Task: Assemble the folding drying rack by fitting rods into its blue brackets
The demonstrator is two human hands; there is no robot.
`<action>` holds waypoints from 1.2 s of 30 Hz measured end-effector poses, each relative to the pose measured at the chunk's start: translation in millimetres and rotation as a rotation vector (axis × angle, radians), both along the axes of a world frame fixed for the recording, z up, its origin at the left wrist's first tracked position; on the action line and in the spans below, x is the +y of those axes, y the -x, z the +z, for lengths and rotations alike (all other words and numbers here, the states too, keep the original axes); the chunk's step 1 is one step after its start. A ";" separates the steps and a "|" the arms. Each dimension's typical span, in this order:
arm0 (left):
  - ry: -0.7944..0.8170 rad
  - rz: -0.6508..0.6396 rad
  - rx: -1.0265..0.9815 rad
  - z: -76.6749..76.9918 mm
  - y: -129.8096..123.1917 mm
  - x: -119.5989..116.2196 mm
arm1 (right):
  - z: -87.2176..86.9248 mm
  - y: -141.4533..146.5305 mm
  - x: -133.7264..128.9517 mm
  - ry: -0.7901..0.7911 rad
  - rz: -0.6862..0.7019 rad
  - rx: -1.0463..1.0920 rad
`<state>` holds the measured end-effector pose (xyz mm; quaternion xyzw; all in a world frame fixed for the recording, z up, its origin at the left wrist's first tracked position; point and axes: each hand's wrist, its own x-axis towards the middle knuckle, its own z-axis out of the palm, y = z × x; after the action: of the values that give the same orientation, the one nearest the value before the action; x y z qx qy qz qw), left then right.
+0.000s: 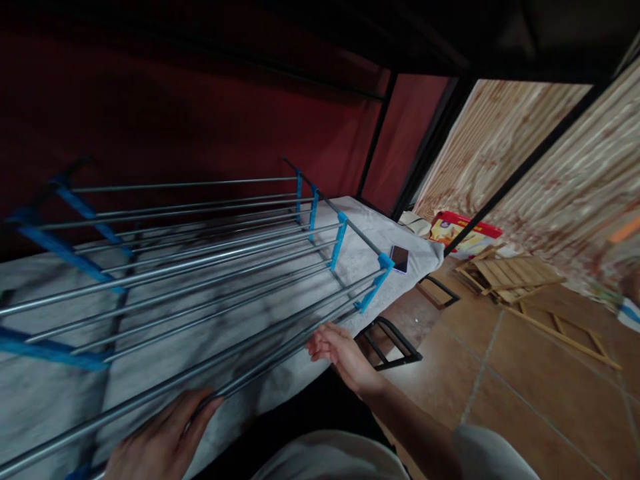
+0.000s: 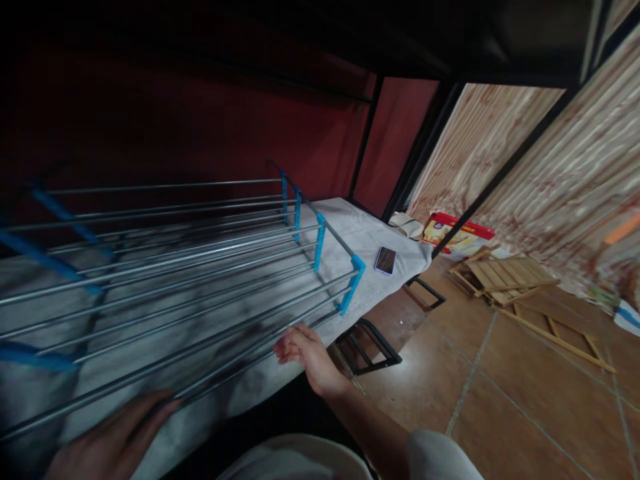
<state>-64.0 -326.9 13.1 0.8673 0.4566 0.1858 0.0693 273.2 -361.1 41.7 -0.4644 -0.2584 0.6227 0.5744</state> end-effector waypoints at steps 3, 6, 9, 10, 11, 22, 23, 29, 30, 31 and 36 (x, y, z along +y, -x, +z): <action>-0.016 -0.024 0.013 21.0 -14.3 0.5 | 5.7 7.2 -9.3 -0.002 0.164 -0.096; -0.031 0.039 -0.028 34.5 -28.2 -2.5 | 16.5 19.3 -19.8 -0.135 0.307 -0.296; 0.020 0.071 -0.033 41.0 -38.6 -11.1 | 27.7 32.3 -24.4 -0.381 0.338 -0.651; 0.039 0.075 -0.022 42.5 -41.1 -14.3 | 29.8 36.5 -23.3 -0.485 0.332 -0.794; 0.056 0.080 -0.008 43.9 -43.3 -17.0 | 30.8 40.6 -20.7 -0.598 0.322 -0.939; -0.031 0.135 -0.024 54.6 -54.2 -26.5 | 17.7 53.9 18.4 -0.955 0.524 -1.840; -0.086 0.136 -0.059 54.2 -52.3 -30.5 | 17.8 51.9 19.5 -0.961 0.531 -1.839; -0.513 0.474 -0.479 44.7 -7.1 -67.7 | 14.9 45.6 22.8 -0.971 0.561 -1.837; -0.536 0.610 -0.601 43.4 4.7 -69.9 | 14.1 45.0 23.2 -0.974 0.562 -1.839; -0.532 0.752 -0.735 42.5 16.5 -69.2 | 13.5 44.5 23.5 -0.981 0.564 -1.839; -0.226 1.026 -1.174 42.4 55.1 -35.7 | 12.8 42.4 24.7 -1.007 0.570 -1.836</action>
<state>-119.1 -362.5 55.4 0.3102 0.6670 0.6674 0.1160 230.8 -336.3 54.5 -0.3869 -0.9137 -0.0295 0.1206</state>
